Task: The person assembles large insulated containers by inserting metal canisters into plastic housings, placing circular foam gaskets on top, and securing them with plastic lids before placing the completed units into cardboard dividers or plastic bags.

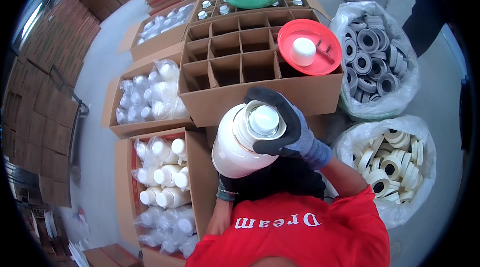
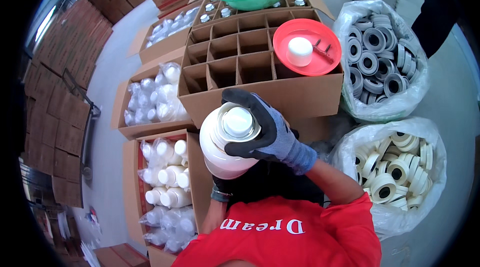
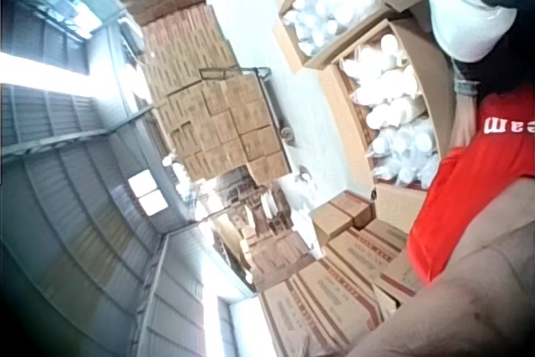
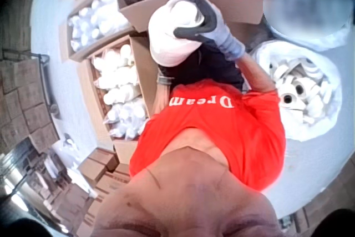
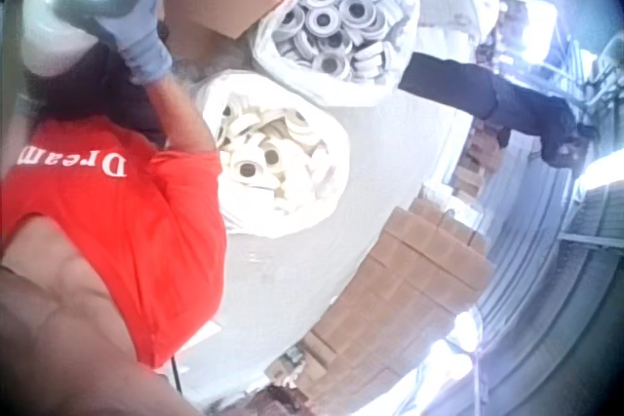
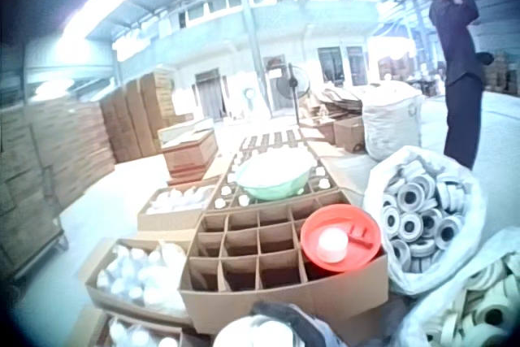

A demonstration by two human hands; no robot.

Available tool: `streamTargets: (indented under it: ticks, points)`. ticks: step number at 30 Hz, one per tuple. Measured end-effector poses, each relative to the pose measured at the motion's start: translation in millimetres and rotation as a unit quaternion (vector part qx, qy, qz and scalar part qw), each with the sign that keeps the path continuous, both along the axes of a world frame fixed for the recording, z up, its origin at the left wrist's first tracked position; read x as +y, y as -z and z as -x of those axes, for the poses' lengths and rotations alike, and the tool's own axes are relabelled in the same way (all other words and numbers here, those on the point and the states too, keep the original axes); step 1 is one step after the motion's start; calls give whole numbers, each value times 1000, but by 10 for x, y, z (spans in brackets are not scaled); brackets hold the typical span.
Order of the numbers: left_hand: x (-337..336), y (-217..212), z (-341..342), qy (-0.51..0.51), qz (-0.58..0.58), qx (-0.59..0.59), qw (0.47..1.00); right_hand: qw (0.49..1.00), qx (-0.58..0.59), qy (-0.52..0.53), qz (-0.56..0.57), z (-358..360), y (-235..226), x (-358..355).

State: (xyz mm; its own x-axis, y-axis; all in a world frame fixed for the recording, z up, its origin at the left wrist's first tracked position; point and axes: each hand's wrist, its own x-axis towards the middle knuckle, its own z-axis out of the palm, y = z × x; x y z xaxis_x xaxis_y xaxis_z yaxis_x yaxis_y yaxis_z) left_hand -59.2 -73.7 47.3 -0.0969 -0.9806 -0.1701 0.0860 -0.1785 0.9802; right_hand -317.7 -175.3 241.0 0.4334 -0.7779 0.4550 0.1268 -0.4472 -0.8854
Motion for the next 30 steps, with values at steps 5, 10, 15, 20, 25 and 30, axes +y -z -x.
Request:
streamTargets:
  ticks: [5, 10, 15, 20, 25, 30]
  points:
    - [-206, -402, -348, -44, -35, 54, 997, 996, -47, 60, 57, 60, 42, 65]
    - [-725, -1239, -757, -1, -6, -76, 997, 982, -23, 179, 53, 201, 490, 437]
    - [-1523, -1778, -50, 253, 57, -352, 899, 945, 146, 147, -253, 342, 1594, 1168]
    - [-1452, -1316, 907, 409, 178, -564, 695, 904, 320, -6, -282, 803, 1766, 1290]
    - [-1355, -1005, 556, 376, 160, -457, 790, 836, 167, 397, -340, 2295, 2121, 1109]
    - [-1359, -1088, 764, 335, 176, -473, 795, 457, 472, 658, -368, 3561, 3243, 1354]
